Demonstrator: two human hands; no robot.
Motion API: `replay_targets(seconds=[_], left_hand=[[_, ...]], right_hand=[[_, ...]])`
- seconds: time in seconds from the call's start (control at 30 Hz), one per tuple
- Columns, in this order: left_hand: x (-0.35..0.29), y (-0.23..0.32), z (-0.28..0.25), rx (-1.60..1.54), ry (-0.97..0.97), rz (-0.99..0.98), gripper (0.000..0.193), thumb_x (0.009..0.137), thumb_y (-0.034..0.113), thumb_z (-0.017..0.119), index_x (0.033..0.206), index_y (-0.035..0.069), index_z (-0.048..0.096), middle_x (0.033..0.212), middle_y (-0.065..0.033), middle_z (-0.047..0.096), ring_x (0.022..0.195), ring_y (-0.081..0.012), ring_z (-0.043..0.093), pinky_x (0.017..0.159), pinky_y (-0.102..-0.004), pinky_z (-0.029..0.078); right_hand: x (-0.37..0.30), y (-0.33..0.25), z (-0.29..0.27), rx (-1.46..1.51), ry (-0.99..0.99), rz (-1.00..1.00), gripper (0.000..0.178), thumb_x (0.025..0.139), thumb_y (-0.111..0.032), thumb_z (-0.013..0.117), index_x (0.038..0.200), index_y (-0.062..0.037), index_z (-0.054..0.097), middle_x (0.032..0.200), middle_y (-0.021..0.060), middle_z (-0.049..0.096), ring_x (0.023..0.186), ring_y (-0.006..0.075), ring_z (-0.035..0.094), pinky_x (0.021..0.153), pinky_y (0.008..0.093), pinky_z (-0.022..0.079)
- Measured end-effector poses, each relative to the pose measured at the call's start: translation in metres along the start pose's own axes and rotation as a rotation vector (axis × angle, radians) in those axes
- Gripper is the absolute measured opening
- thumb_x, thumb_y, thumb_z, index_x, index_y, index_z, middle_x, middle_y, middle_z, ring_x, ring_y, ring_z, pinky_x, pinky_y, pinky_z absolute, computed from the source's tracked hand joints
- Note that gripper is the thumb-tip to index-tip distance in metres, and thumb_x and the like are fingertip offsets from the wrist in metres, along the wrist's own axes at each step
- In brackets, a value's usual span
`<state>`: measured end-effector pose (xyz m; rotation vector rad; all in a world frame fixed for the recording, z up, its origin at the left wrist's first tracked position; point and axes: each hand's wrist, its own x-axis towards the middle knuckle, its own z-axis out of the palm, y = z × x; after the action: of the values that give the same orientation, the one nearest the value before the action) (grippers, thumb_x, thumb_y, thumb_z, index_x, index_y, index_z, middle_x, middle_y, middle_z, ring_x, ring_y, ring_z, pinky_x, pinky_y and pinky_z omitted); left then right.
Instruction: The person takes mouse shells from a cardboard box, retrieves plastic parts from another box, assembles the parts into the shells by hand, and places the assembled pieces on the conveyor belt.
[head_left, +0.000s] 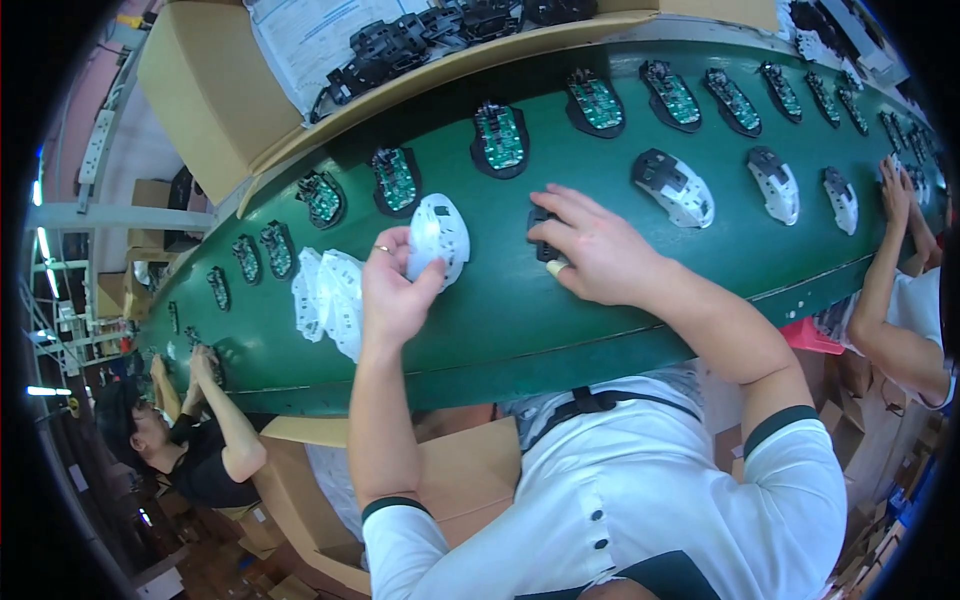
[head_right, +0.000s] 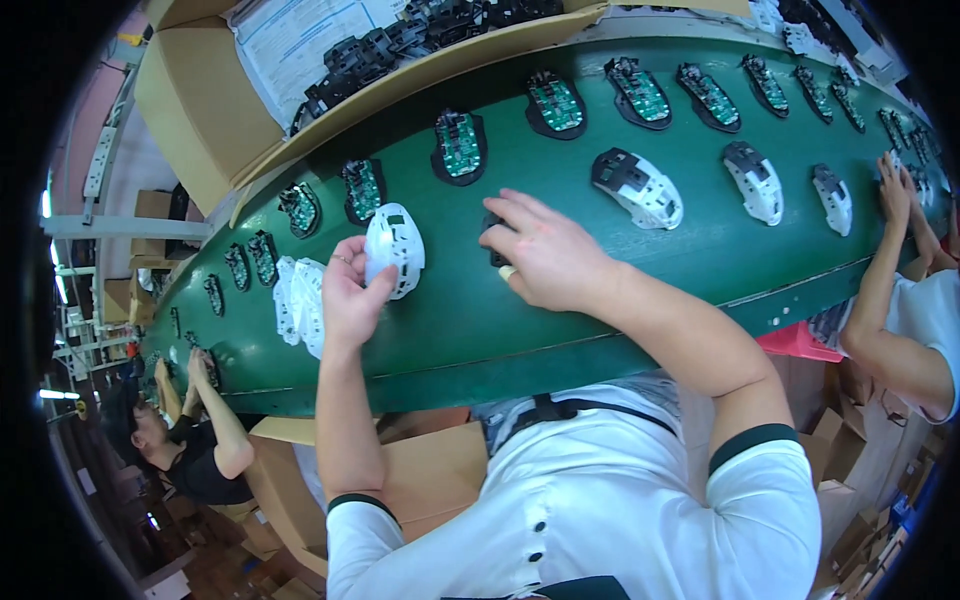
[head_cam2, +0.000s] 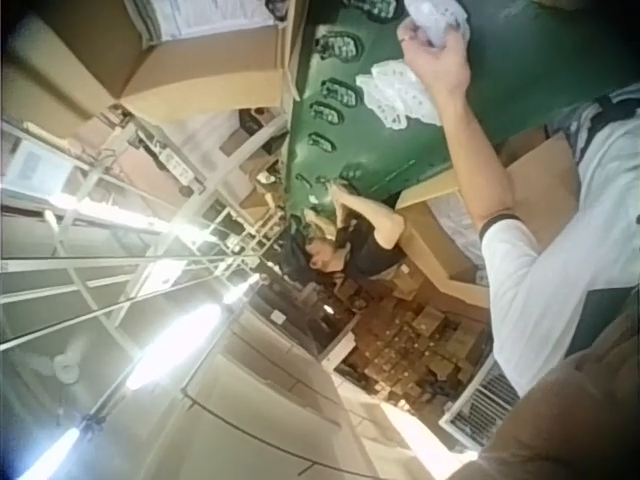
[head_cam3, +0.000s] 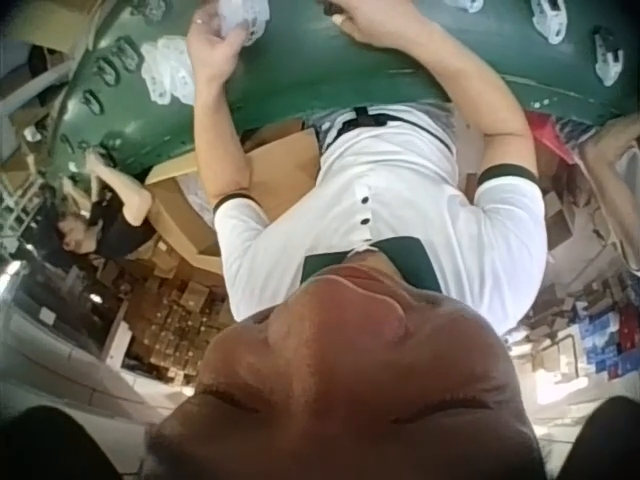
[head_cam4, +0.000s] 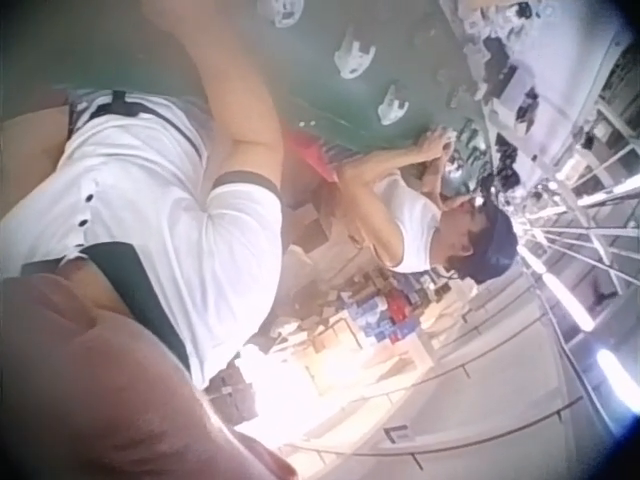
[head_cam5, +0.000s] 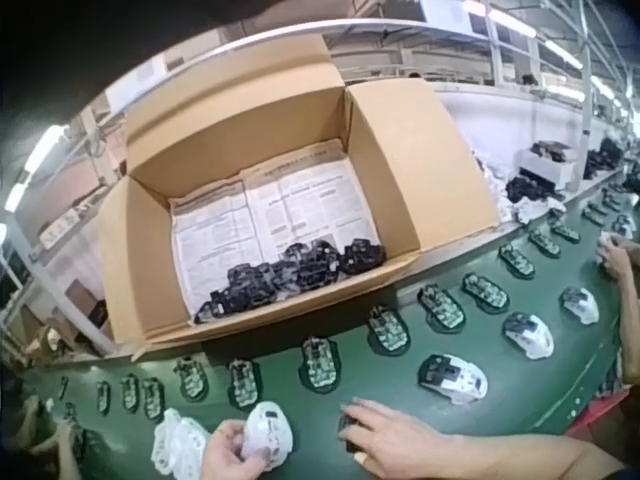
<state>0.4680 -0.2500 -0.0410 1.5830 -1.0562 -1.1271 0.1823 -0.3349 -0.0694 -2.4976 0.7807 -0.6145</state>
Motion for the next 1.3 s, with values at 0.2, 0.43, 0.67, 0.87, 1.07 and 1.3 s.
replay_targets(seconds=[0.2, 0.43, 0.67, 0.87, 1.07, 1.3], left_hand=[[-0.013, -0.009, 0.019, -0.421, 0.023, 0.159, 0.044, 0.090, -0.002, 0.078, 0.130, -0.003, 0.059, 0.124, -0.0137, 0.072, 0.109, -0.0200, 0.071, 0.098, -0.0364, 0.056], [-0.026, -0.019, 0.042, -0.538, 0.017, 0.171, 0.047, 0.091, -0.001, 0.078, 0.134, -0.002, 0.061, 0.125, -0.0124, 0.071, 0.109, -0.0196, 0.071, 0.097, -0.0350, 0.057], [-0.032, -0.027, 0.051, -0.406, -0.013, 0.309, 0.048, 0.090, -0.004, 0.080, 0.135, -0.003, 0.060, 0.123, -0.0110, 0.071, 0.109, -0.0172, 0.070, 0.096, -0.0325, 0.056], [-0.034, -0.027, 0.053, -0.340, -0.008, 0.289, 0.047, 0.090, -0.004, 0.080, 0.134, -0.005, 0.061, 0.123, -0.0117, 0.072, 0.108, -0.0166, 0.070, 0.095, -0.0323, 0.057], [-0.040, -0.032, 0.055, -0.379, 0.009, 0.258, 0.043, 0.091, -0.005, 0.079, 0.130, -0.005, 0.063, 0.122, -0.0121, 0.072, 0.108, -0.0175, 0.070, 0.096, -0.0329, 0.057], [-0.042, -0.020, 0.045, -0.120, -0.125, 0.411, 0.041, 0.088, 0.000, 0.082, 0.125, -0.004, 0.065, 0.116, -0.0127, 0.074, 0.101, -0.0190, 0.072, 0.090, -0.0322, 0.057]], right_hand=[[0.006, 0.000, -0.011, 0.107, -0.003, 0.093, 0.050, 0.081, -0.006, 0.078, 0.130, -0.0047, 0.066, 0.145, 0.0174, 0.060, 0.133, 0.0366, 0.058, 0.112, 0.0461, 0.049], [0.022, -0.018, 0.021, 1.771, 0.028, 0.628, 0.049, 0.106, -0.021, 0.059, 0.150, -0.0018, 0.050, 0.142, 0.0126, 0.060, 0.129, 0.0228, 0.061, 0.112, 0.0440, 0.051], [0.014, -0.011, 0.021, 1.732, -0.034, 0.611, 0.052, 0.108, -0.026, 0.060, 0.153, -0.0015, 0.049, 0.139, 0.0097, 0.063, 0.130, 0.0202, 0.060, 0.116, 0.0414, 0.047], [0.013, -0.019, 0.023, 1.269, -0.095, 0.391, 0.064, 0.111, -0.023, 0.056, 0.160, 0.0103, 0.033, 0.157, 0.0180, 0.051, 0.142, 0.0265, 0.053, 0.120, 0.0361, 0.041], [0.006, -0.038, 0.034, 0.868, -0.150, 0.249, 0.071, 0.111, -0.020, 0.054, 0.162, 0.0140, 0.018, 0.165, 0.0275, 0.038, 0.153, 0.0332, 0.041, 0.124, 0.0393, 0.036], [0.023, -0.012, 0.019, 1.675, -0.272, 0.545, 0.067, 0.105, -0.021, 0.070, 0.161, -0.0013, 0.038, 0.139, 0.0123, 0.063, 0.124, 0.0188, 0.063, 0.104, 0.0358, 0.055]])
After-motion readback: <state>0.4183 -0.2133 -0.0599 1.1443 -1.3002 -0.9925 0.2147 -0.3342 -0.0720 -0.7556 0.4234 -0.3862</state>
